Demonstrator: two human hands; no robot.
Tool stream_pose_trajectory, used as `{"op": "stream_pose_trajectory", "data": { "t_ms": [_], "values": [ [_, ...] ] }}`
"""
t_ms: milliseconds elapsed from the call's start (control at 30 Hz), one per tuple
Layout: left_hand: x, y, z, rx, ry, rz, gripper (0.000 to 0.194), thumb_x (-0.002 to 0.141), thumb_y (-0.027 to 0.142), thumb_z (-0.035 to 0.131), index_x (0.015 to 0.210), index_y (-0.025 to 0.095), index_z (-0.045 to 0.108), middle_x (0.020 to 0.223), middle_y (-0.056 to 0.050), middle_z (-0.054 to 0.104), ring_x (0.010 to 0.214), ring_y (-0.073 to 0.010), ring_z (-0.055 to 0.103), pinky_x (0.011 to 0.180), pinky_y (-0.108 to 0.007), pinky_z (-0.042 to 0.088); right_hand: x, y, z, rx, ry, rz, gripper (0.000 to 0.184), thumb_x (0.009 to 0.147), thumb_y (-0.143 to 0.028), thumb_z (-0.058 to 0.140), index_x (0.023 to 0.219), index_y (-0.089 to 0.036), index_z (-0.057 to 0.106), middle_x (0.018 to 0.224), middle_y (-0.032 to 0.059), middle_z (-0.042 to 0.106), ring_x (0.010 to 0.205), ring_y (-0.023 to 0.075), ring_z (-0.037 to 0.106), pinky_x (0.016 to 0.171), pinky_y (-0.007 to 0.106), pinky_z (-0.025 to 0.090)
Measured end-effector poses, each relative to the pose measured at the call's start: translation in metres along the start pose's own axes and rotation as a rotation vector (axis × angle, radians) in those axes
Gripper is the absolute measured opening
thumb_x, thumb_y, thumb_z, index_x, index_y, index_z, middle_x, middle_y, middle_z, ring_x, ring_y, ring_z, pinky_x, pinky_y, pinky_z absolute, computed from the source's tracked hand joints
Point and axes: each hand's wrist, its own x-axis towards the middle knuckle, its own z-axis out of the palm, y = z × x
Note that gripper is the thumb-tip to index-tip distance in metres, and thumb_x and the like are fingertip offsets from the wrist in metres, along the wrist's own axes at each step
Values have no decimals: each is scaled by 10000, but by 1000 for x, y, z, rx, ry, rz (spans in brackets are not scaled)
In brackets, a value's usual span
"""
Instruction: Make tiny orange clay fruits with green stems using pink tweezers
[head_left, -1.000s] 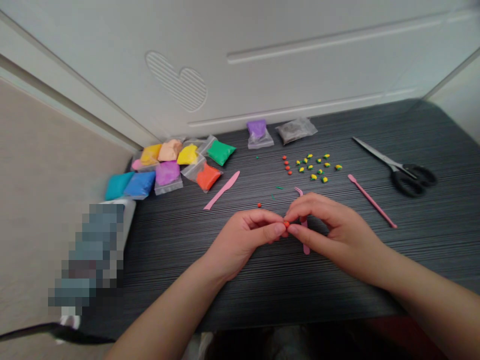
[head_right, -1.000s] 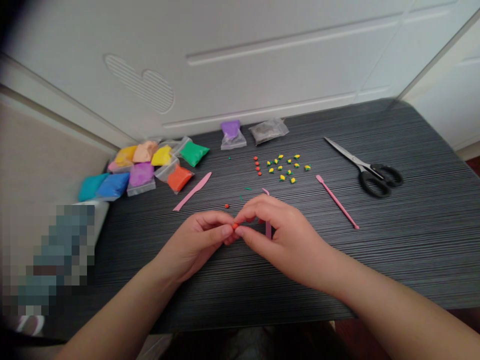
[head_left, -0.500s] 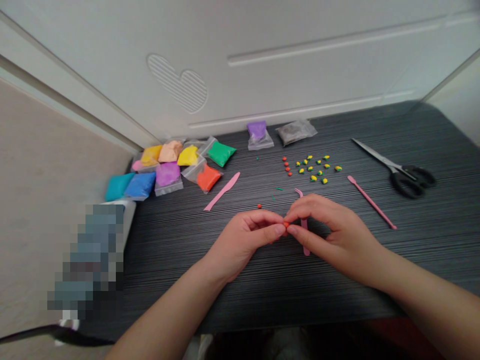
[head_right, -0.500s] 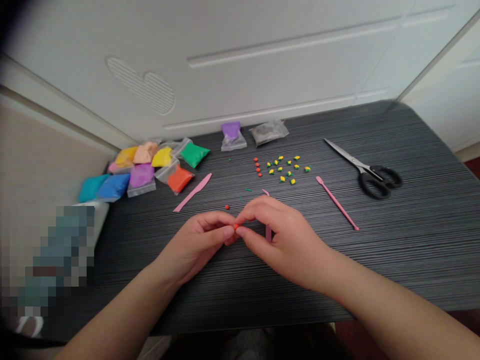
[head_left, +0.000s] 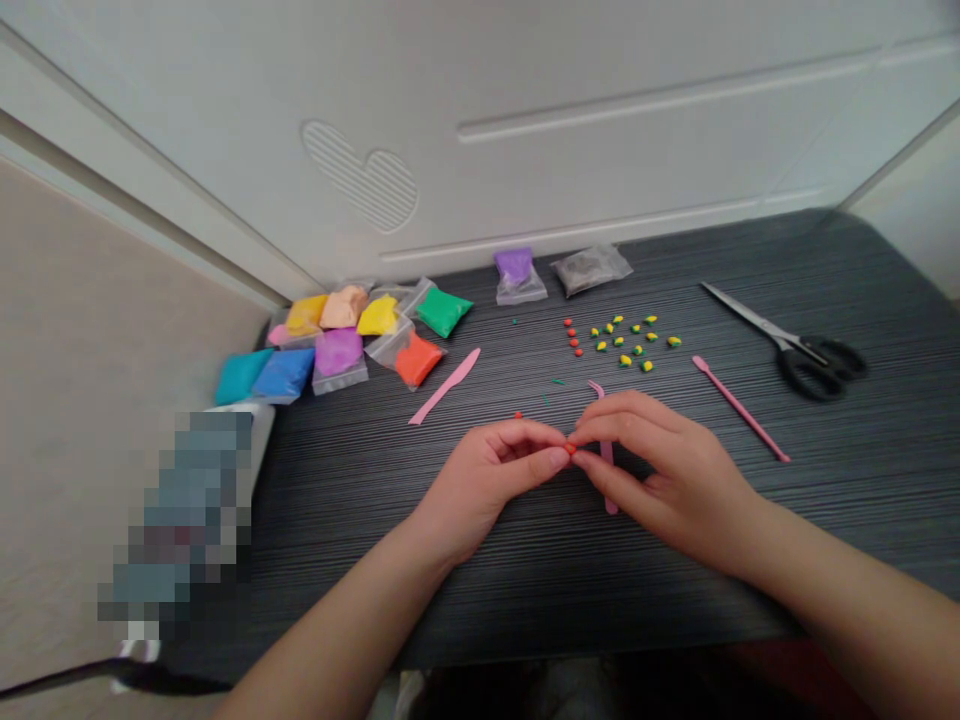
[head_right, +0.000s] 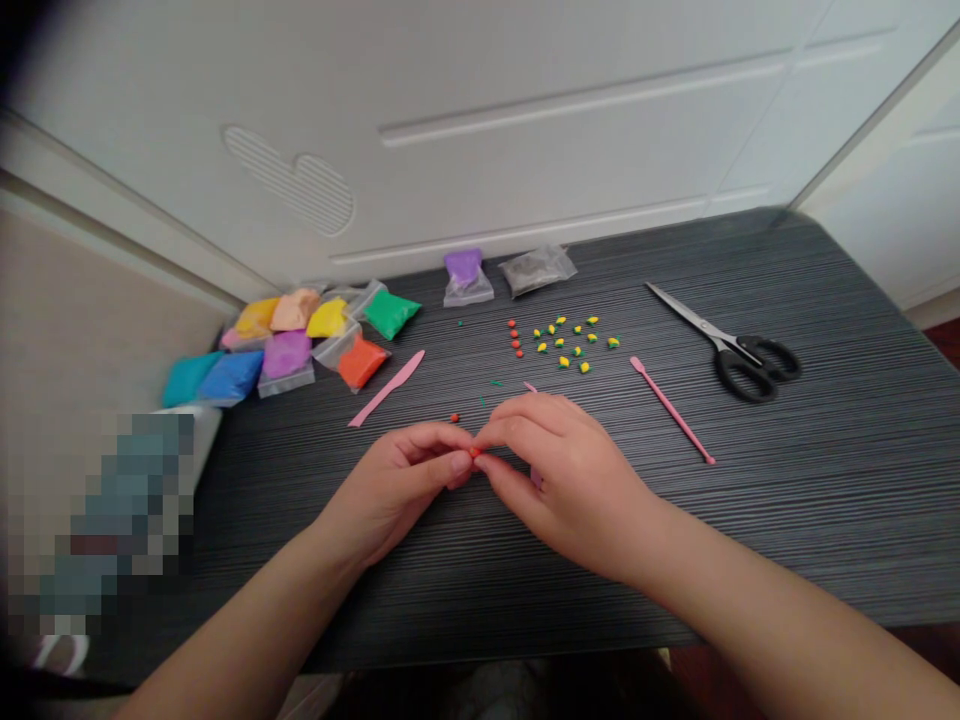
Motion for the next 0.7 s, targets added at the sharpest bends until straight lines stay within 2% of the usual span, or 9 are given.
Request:
{"op": "stream_pose_trajectory", "data": {
  "t_ms": [200, 367, 700],
  "values": [
    [1, 0, -1, -32, 17, -60, 82, 717, 194, 641, 783, 159, 675, 763, 1, 641, 713, -75, 528, 704, -205, 384, 0, 0, 1, 3, 27, -16, 115, 789, -182, 541, 899, -176, 577, 906, 21, 597, 907, 106, 526, 873, 257, 411],
    [1, 0, -2, -149, 19, -120, 109, 727, 208, 630, 790, 132, 677, 744, -22, 632, 675, -65, 523, 650, -186, 386, 0, 1, 1, 7, 52, -34, 126, 784, -162, 542, 904, -185, 572, 876, 15, 603, 888, 111, 537, 853, 271, 428],
    [1, 2, 0, -167, 32, -117, 62, 687, 181, 666, 730, 136, 660, 699, 5, 596, 645, -57, 497, 636, -189, 367, 0, 0, 3, -2, 49, -40, 128, 781, -177, 535, 897, -210, 579, 876, 28, 621, 871, 145, 563, 824, 318, 454]
  ]
}}
